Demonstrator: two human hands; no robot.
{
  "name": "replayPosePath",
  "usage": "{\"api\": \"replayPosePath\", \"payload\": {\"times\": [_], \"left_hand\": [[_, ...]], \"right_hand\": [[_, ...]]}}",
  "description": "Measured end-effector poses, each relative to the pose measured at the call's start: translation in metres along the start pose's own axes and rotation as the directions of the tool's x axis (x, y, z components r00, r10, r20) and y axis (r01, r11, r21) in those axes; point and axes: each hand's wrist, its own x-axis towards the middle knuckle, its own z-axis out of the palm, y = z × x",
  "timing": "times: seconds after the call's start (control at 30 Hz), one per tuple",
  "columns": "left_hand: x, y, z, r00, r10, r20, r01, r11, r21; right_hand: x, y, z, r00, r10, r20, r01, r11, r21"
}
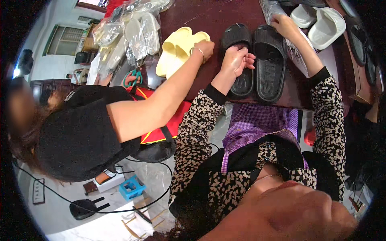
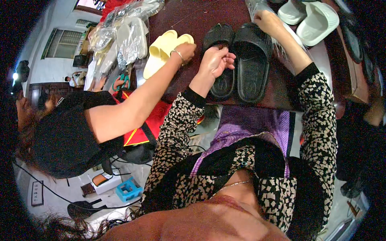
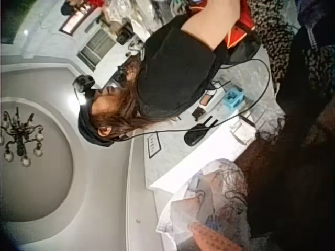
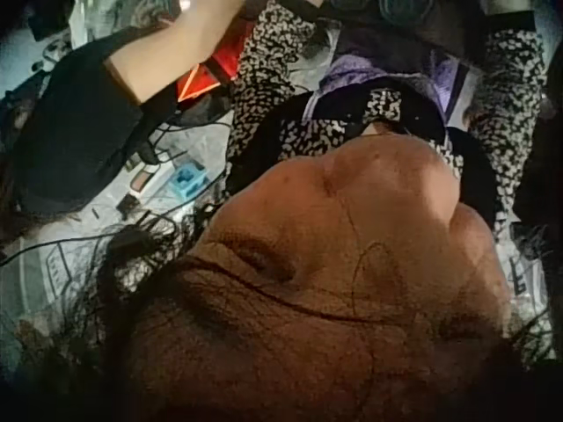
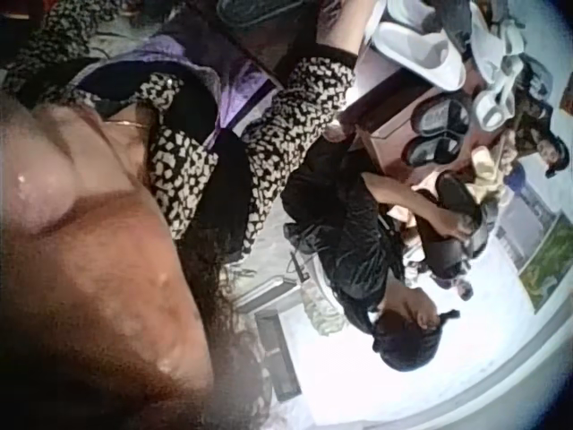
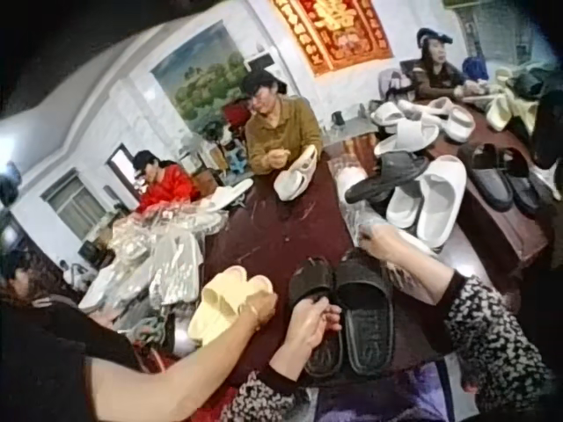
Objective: Trimming loose threads and inspecting slippers in a manufacturing setting.
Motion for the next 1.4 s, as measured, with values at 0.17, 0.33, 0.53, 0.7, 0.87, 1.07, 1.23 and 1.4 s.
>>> {"api": "replayPosePath", "payload": {"times": [0.17,0.33,0.53,0.7,0.87,1.07,1.23,1.4], "left_hand": [[-0.005,0.005,0.007,0.999,0.010,0.035,-0.011,1.000,0.025],[-0.010,0.008,0.022,0.999,0.025,0.029,-0.026,0.999,0.048],[-0.015,-0.003,0.027,0.999,0.044,0.021,-0.045,0.997,0.059],[-0.013,-0.004,0.034,1.000,0.023,0.008,-0.024,0.998,0.061],[-0.015,-0.003,0.034,0.999,0.035,0.016,-0.036,0.998,0.059],[-0.022,0.001,0.032,0.996,0.078,-0.054,-0.078,0.997,-0.013],[-0.044,0.027,0.013,0.959,0.283,-0.005,-0.279,0.949,0.148],[-0.020,0.076,0.031,0.824,0.564,0.060,-0.540,0.749,0.384]], "right_hand": [[0.031,-0.025,-0.002,0.979,-0.203,0.018,0.156,0.803,0.576],[0.040,-0.045,0.013,0.930,-0.285,0.232,0.120,0.832,0.541],[0.034,-0.067,0.008,0.844,-0.109,0.526,-0.170,0.874,0.455],[0.028,-0.067,0.006,0.845,-0.064,0.530,-0.248,0.832,0.496],[0.029,-0.068,0.012,0.880,-0.037,0.473,-0.288,0.752,0.593],[0.044,-0.045,0.009,0.966,0.052,0.252,-0.238,0.551,0.800],[0.028,-0.065,-0.007,0.976,0.017,0.217,-0.193,0.525,0.829],[0.019,-0.086,-0.023,0.988,-0.117,0.096,-0.018,0.542,0.840]]}}
